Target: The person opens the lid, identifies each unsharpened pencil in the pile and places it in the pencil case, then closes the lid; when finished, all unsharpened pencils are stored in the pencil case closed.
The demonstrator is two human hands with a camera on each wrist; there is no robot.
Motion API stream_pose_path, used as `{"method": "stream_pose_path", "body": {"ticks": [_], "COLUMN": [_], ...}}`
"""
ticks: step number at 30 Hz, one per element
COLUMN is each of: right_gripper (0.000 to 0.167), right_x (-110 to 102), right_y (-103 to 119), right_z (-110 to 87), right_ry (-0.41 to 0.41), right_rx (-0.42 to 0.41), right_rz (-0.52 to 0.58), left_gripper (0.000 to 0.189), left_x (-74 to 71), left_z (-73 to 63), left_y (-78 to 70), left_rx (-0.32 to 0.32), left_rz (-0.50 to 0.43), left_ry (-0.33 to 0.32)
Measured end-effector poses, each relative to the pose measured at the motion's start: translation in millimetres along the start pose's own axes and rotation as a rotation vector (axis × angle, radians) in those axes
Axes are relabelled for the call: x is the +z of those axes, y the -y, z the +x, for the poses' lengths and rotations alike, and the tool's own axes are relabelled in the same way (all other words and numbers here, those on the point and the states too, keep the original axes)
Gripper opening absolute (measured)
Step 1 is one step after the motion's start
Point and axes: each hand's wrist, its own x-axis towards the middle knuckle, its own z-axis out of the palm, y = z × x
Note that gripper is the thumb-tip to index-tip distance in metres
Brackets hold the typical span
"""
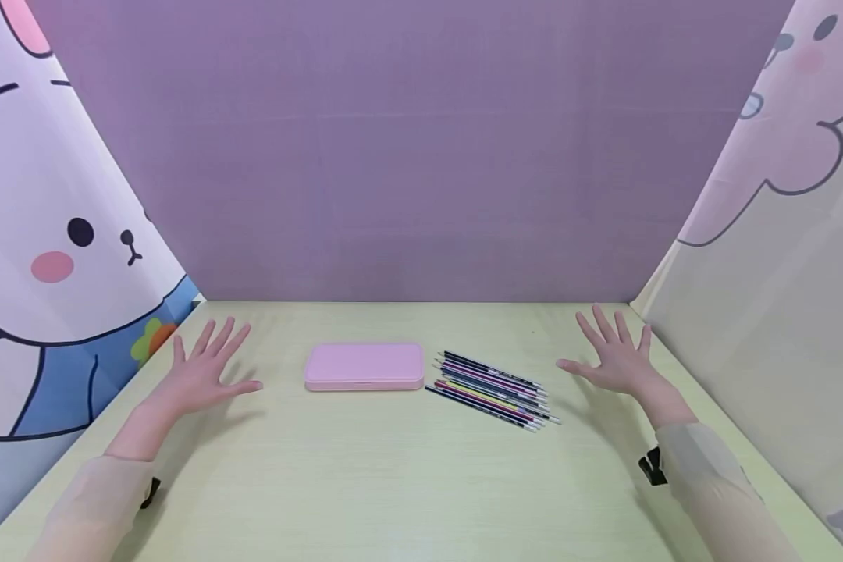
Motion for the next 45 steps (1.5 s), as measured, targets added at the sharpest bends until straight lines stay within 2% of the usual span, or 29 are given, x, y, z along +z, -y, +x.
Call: {"method": "stream_pose_path", "body": {"ticks": [7,15,23,31,36,45], "right_gripper": [0.091,0.078,0.065,0.06,0.059,0.059], "right_x": [-2,-9,-9,-3,5,23], "right_y": [-2,9,43,79,101,138], "right_z": [3.7,15.9,34.9,52.8,61.5,74.6], "right_ry": [-0.02,-0.144,-0.157,-0.195,-0.173,-0.175], "right_rx": [-0.019,-0.151,-0.223,-0.28,-0.281,-0.26], "right_rz": [0.011,0.103,0.167,0.216,0.264,0.324], "left_gripper": [0.101,0.097,0.091,0.083,0.08,0.078], "left_x": [-0.7,-2.9,1.6,9.5,15.8,21.9], "left_z": [3.0,17.0,33.3,46.8,52.8,55.5], "left_y": [-0.3,-7.1,-25.7,-32.6,-34.6,-40.7], "left_rx": [-0.001,-0.008,0.006,0.019,0.003,0.033], "left_rz": [-0.019,-0.196,-0.353,-0.419,-0.447,-0.504], "left_ry": [0.0,0.001,0.006,0.021,0.056,0.087]}}
